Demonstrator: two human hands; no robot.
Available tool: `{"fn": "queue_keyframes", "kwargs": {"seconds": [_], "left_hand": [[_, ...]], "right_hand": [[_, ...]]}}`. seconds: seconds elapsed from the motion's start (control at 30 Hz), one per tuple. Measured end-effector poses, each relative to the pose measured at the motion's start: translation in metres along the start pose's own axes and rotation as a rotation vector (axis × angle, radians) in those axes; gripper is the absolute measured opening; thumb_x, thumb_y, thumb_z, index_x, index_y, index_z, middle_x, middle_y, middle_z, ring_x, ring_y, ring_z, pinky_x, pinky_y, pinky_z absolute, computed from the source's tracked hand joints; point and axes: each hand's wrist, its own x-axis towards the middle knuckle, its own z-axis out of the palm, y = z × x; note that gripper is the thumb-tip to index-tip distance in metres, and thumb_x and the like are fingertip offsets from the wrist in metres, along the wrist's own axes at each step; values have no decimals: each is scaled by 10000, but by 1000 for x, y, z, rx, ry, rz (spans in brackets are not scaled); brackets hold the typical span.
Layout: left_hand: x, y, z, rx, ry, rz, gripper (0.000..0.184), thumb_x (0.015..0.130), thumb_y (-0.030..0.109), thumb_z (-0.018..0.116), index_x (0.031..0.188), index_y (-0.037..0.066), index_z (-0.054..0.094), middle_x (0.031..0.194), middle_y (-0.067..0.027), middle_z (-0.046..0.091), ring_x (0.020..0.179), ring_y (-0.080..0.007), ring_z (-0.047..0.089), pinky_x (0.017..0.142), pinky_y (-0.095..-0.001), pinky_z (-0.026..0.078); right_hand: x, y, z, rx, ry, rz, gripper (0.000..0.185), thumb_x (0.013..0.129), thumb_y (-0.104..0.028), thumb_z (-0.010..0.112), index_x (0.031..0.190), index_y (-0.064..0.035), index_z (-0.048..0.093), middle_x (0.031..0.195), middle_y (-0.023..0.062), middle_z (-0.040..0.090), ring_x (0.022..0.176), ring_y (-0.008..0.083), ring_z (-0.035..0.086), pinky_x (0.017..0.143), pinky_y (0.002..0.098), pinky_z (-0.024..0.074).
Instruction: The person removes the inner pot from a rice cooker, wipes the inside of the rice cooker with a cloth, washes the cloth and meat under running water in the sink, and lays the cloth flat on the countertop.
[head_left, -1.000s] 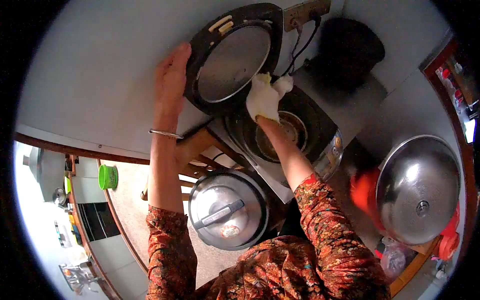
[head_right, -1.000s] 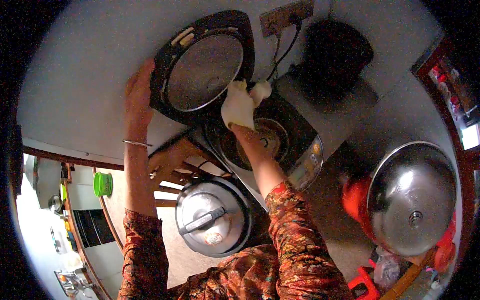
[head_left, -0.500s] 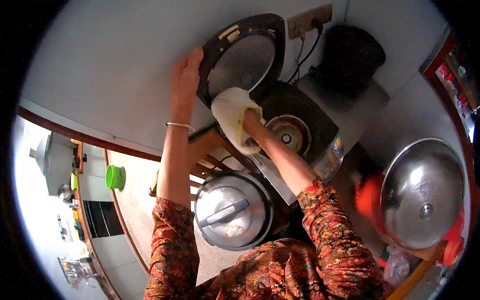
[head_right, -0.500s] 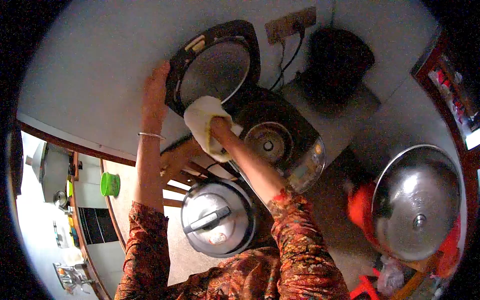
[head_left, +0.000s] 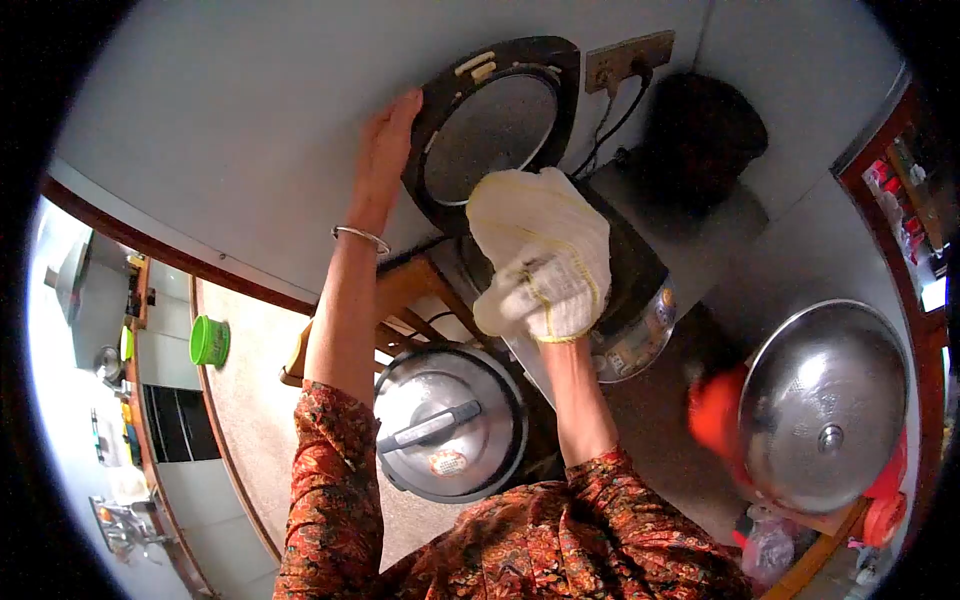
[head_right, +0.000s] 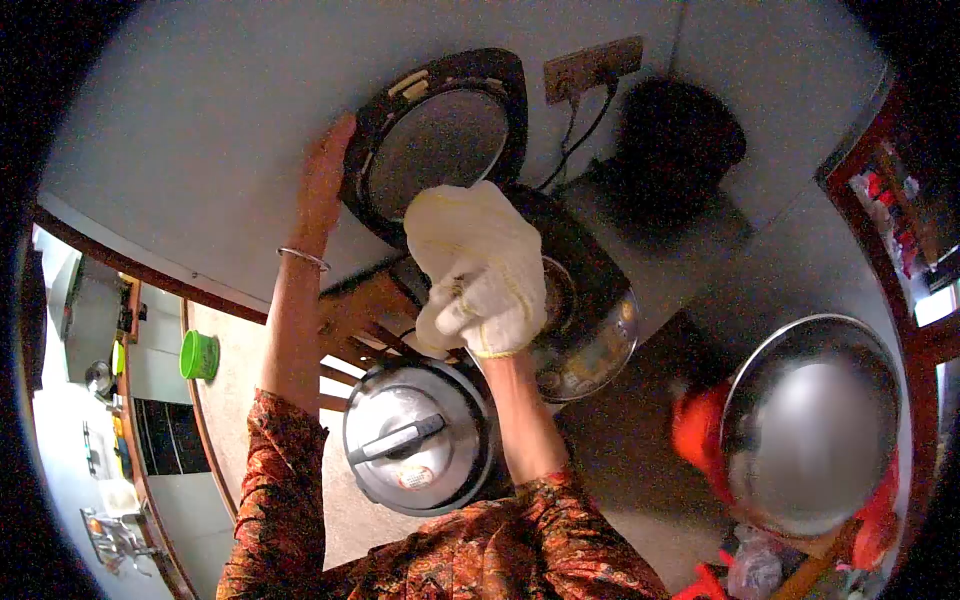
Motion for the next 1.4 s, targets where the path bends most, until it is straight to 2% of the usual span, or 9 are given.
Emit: {"fn": "queue_keyframes", "kwargs": {"seconds": [0.23, 0.33, 0.4, 0.5, 0.6, 0.8, 0.97, 1.13, 1.4], "left_hand": [[0, -10, -5, 94, -24, 155, 516, 853, 415, 543, 1092, -40, 590, 1006, -61, 621, 944, -142, 534, 884, -271, 380], [7, -4, -6, 174, 9, 62, 500, 848, 414, 551, 1059, -36, 605, 973, -71, 625, 933, -145, 536, 872, -268, 386], [4, -3, -3, 96, 7, 74, 490, 846, 416, 555, 1024, -37, 619, 942, -83, 628, 920, -152, 538, 867, -272, 388], [16, -17, 1, -16, -25, 40, 493, 848, 416, 553, 1045, -34, 606, 954, -88, 617, 912, -169, 540, 863, -286, 391], [21, -25, 0, 24, 0, 66, 510, 847, 407, 559, 1082, -45, 578, 987, -78, 600, 917, -162, 531, 857, -285, 395], [17, -22, -9, -230, -153, -55, 470, 878, 345, 533, 1099, -69, 556, 1022, -67, 588, 953, -151, 512, 872, -266, 383], [6, -8, -4, -110, -78, -46, 432, 878, 331, 536, 1065, -56, 584, 1026, -61, 591, 949, -140, 509, 872, -266, 385], [6, -9, 2, -8, 94, -10, 414, 862, 331, 554, 1007, -54, 605, 962, -43, 600, 898, -132, 514, 824, -263, 402], [5, -8, -3, -129, -13, -45, 390, 841, 327, 586, 969, -40, 616, 896, -29, 599, 812, -122, 522, 772, -265, 418]], "right_hand": [[37, -33, -62, -131, -383, 245, 420, 584, -284, 699, 939, -71, 628, 858, 102, 646, 740, 274, 616, 645, 356, 489], [-13, 2, 0, -330, 24, 186, 435, 567, -304, 712, 915, -56, 631, 770, 107, 646, 657, 296, 624, 576, 376, 491], [6, -4, -37, -73, -693, 261, 322, 676, -257, 642, 897, -26, 611, 942, 180, 600, 902, 362, 547, 812, 445, 407], [15, -16, -35, -586, -678, 200, 293, 737, -214, 604, 943, -7, 595, 969, 180, 583, 930, 330, 529, 833, 414, 387], [-80, 74, 170, -336, 124, 189, 335, 898, -242, 442, 1168, -57, 515, 1174, 151, 525, 1119, 302, 466, 974, 382, 355], [62, 28, 260, -1211, -86, 49, 313, 908, -302, 430, 1097, -76, 537, 1074, 89, 565, 1011, 221, 524, 833, 357, 428], [112, 67, 164, -732, 462, -234, 138, 834, -210, 524, 782, -98, 585, 645, -1, 542, 534, 126, 490, 484, 263, 404], [93, 44, 155, -636, -443, 447, 165, 788, -220, 550, 810, -95, 657, 805, 30, 609, 711, 191, 570, 617, 368, 435], [35, -41, 105, -1325, -375, -101, 242, 673, -232, 580, 830, -59, 647, 780, 105, 598, 741, 248, 595, 544, 433, 455]]}}
